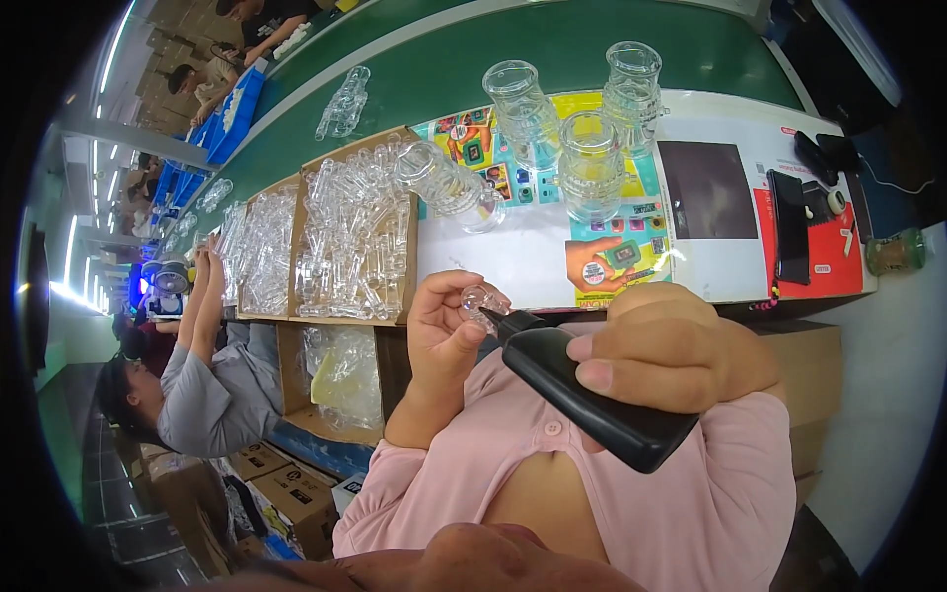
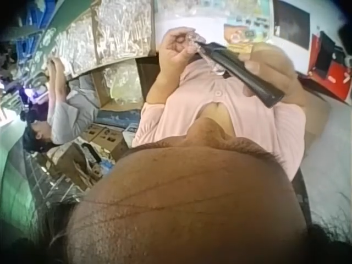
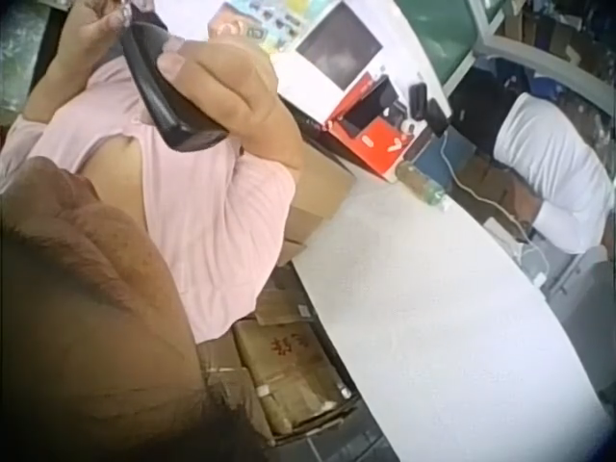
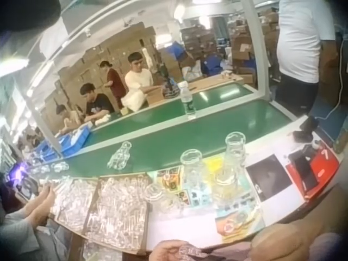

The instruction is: The recorder uses an air duster gun to clean glass mugs before packing them into plastic bags and cardboard boxes on a factory assembly line.

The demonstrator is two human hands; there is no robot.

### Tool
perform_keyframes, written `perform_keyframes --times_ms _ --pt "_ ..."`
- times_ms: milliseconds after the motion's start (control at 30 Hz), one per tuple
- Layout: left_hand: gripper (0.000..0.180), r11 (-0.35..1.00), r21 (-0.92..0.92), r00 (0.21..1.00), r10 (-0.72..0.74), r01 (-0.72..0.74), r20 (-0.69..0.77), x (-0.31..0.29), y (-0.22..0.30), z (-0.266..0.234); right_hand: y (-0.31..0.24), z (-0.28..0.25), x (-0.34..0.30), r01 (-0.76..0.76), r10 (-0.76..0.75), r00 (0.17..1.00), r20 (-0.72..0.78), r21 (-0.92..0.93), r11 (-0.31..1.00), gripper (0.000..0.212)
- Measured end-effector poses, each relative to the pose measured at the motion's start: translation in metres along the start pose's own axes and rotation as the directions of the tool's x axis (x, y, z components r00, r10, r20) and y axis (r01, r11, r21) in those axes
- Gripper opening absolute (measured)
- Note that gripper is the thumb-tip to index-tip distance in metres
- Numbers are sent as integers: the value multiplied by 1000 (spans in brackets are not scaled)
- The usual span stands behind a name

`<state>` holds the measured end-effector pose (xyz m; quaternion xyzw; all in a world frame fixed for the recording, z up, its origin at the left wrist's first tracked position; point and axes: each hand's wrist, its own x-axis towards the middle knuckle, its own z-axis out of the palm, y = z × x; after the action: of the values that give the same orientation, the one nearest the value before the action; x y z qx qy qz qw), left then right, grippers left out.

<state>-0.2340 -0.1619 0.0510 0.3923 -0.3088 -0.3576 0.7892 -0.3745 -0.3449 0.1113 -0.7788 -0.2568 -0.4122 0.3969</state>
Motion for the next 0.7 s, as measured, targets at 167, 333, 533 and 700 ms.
perform_keyframes --times_ms 167,333,533,700 --pt "40 992 -106 997 -72 75 33 0 -1 -3 7 2 0 182 -182 980 81 3 983 50" --pt "38 1000 14 999 5 -5 -39 -1 -3 -5 11 20 3 320 -329 942 -64 -119 940 23" --pt "37 975 185 988 137 -121 -76 -4 0 2 9 23 1 400 -406 914 -1 -165 901 25" --pt "38 890 388 963 269 -240 -20 -1 -1 -1 4 19 -1 361 -339 930 141 -183 915 31"
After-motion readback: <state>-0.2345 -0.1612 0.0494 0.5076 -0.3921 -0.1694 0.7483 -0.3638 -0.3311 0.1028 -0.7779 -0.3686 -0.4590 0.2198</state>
